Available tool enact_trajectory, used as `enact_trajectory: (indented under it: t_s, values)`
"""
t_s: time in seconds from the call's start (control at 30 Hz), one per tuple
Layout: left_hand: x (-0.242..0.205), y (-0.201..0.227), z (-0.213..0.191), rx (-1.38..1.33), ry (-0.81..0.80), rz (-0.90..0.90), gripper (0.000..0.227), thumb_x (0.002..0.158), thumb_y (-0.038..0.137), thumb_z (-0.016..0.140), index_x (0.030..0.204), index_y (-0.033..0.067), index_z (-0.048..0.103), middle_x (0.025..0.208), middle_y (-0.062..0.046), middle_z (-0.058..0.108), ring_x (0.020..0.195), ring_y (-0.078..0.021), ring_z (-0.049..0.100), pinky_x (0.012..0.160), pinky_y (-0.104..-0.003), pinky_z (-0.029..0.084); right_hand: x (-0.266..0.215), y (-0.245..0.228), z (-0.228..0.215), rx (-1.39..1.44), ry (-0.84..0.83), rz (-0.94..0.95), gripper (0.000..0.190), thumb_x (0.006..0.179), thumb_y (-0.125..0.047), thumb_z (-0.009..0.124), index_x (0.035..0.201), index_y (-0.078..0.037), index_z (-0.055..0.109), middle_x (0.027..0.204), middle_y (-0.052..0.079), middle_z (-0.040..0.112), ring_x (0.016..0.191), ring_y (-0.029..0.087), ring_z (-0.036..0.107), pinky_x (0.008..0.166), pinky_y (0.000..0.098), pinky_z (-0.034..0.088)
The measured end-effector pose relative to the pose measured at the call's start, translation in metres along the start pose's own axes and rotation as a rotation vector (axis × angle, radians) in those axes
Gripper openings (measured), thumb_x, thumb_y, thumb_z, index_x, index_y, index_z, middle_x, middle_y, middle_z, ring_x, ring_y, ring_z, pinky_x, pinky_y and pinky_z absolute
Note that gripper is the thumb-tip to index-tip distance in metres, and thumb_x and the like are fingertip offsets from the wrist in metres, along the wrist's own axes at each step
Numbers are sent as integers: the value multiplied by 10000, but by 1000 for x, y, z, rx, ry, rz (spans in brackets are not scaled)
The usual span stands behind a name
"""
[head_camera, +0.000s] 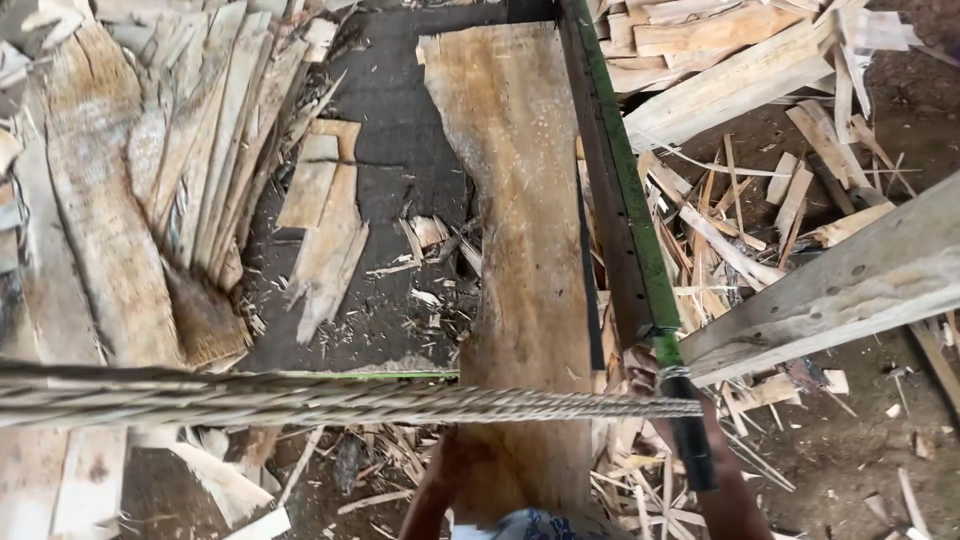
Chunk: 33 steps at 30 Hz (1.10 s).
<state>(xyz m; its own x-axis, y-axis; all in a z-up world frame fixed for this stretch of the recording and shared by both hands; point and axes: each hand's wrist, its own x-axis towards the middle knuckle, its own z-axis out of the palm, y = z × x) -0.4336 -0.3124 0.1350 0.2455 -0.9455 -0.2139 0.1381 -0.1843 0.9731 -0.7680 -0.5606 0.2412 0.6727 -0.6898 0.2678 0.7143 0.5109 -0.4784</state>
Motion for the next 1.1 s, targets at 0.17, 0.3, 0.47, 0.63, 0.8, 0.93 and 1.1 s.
enact_trajectory:
  t_s: [0.17, 0.3, 0.47, 0.63, 0.8, 0.93, 1.1]
  values:
    - [-16, -4, 17, 8, 192, -311, 274, 781, 48, 792, 1043, -26, 765, 973, -133, 795, 862, -234, 728, 794, -383, 611, -18, -65, 63, -557, 553, 475, 1075, 572, -656, 807, 1406, -54, 492, 1090, 172, 697, 840, 264, 738, 570, 425, 641]
    - [-31, 10, 17, 23, 193, -340, 324, 783, 65, 797, 1089, -27, 744, 1028, -152, 793, 901, -244, 737, 827, -383, 610, -23, -61, 55, -555, 520, 494, 940, 671, -499, 892, 1365, -24, 472, 769, 197, 657, 580, 238, 649, 468, 362, 555]
    - [-5, 63, 17, 40, 159, -361, 389, 785, 85, 802, 1147, -29, 719, 1097, -174, 790, 948, -257, 748, 869, -383, 607, 5, -83, 121, -834, 424, 480, 783, 689, -217, 896, 1261, 2, 408, 742, 115, 657, 512, 190, 624, 395, 348, 530]
    - [29, 114, 13, 69, 143, -398, 454, 787, 106, 807, 1204, -31, 693, 1165, -197, 787, 996, -269, 759, 910, -384, 605, 13, -91, 142, -926, 566, 546, 709, 689, -120, 813, 1302, -17, 472, 727, 114, 612, 477, 179, 590, 372, 334, 505]
    - [64, 114, 11, 112, 126, -421, 520, 789, 127, 812, 1262, -33, 667, 1233, -219, 784, 1043, -282, 770, 951, -384, 603, 15, -79, 137, -965, 699, 619, 693, 701, -136, 790, 1315, -99, 472, 781, 138, 612, 486, 182, 598, 377, 356, 529]
    - [80, 58, 17, 168, 180, -440, 726, 782, 103, 906, 1354, -70, 496, 1309, -240, 671, 1127, -293, 699, 1024, -415, 535, 14, -79, 148, -984, 646, 518, 636, 716, -153, 738, 1290, -29, 495, 844, 99, 613, 498, 159, 613, 366, 320, 523]
    - [84, 55, 19, 202, 272, -406, 946, 719, 60, 981, 1414, -108, 361, 1290, -238, 621, 1140, -288, 679, 1074, -433, 497, 19, -80, 150, -1019, 652, 571, 669, 722, -195, 725, 1346, -105, 498, 816, 109, 632, 458, 154, 611, 353, 324, 542]
